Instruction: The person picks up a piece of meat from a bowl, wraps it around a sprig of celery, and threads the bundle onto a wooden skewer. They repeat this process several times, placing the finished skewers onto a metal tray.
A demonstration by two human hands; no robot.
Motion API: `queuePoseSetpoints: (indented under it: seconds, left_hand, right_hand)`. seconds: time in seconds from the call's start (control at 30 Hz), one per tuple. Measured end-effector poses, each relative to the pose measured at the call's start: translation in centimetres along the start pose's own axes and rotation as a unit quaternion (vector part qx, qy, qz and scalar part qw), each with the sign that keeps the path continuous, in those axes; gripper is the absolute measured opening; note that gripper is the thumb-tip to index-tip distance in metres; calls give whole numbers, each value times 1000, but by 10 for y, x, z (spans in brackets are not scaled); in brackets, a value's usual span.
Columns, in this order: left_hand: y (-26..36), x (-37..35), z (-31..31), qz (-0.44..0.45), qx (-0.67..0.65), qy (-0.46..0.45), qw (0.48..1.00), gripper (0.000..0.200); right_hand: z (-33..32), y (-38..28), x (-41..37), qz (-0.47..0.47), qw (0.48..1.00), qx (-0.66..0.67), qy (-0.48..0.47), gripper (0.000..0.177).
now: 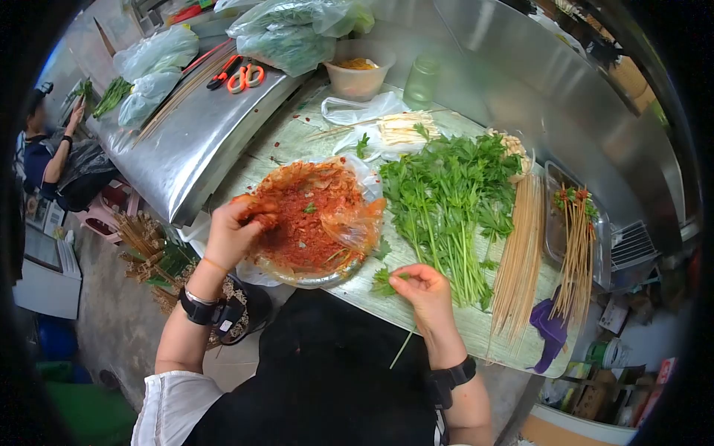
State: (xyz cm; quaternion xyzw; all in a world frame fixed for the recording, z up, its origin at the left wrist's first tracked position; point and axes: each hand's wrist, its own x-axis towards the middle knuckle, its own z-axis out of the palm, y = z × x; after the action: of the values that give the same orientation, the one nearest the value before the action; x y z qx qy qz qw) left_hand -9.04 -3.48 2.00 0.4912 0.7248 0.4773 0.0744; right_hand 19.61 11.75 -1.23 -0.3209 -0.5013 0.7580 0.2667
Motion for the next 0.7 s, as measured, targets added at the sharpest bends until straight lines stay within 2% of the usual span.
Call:
queuePoseSetpoints:
  seconds: [0.03,0.1,0.13,0.17,0.23,0.4,0.5,0.63,0.7]
  left_hand:
    - [0,1,-1,-1,5,0,1000,23]
    - [6,5,0,-1,210,-57,976,19]
    - [11,10,3,-8,253,-75,965,15]
    - [10,16,8,-10,256,-75,964,15]
    - [5,25,21,95,248,-122,956,15]
    - [5,36,47,66,356,-233,903,21]
    - [15,41,53,53,415,-258,871,21]
    - [9,44,40,29,418,-310,853,19]
    - [-9,43,27,68,208,-233,948,13]
  right_hand:
    - [-2,4,-1,9,1000,-1,7,14]
    - [-5,6,-3,8,999,-36,18,13]
    - [-8,8,-2,9,998,-51,24,13]
    - [-10,9,-1,10,997,-66,31,12]
    - [-7,7,-2,10,998,-65,23,12]
    - [-14,14,1,8,997,-77,4,11]
    - [-14,12,0,-1,998,-62,-6,13]
    - [-14,11,0,5,998,-59,-11,13]
    - [-15,12,0,0,999,-51,-13,13]
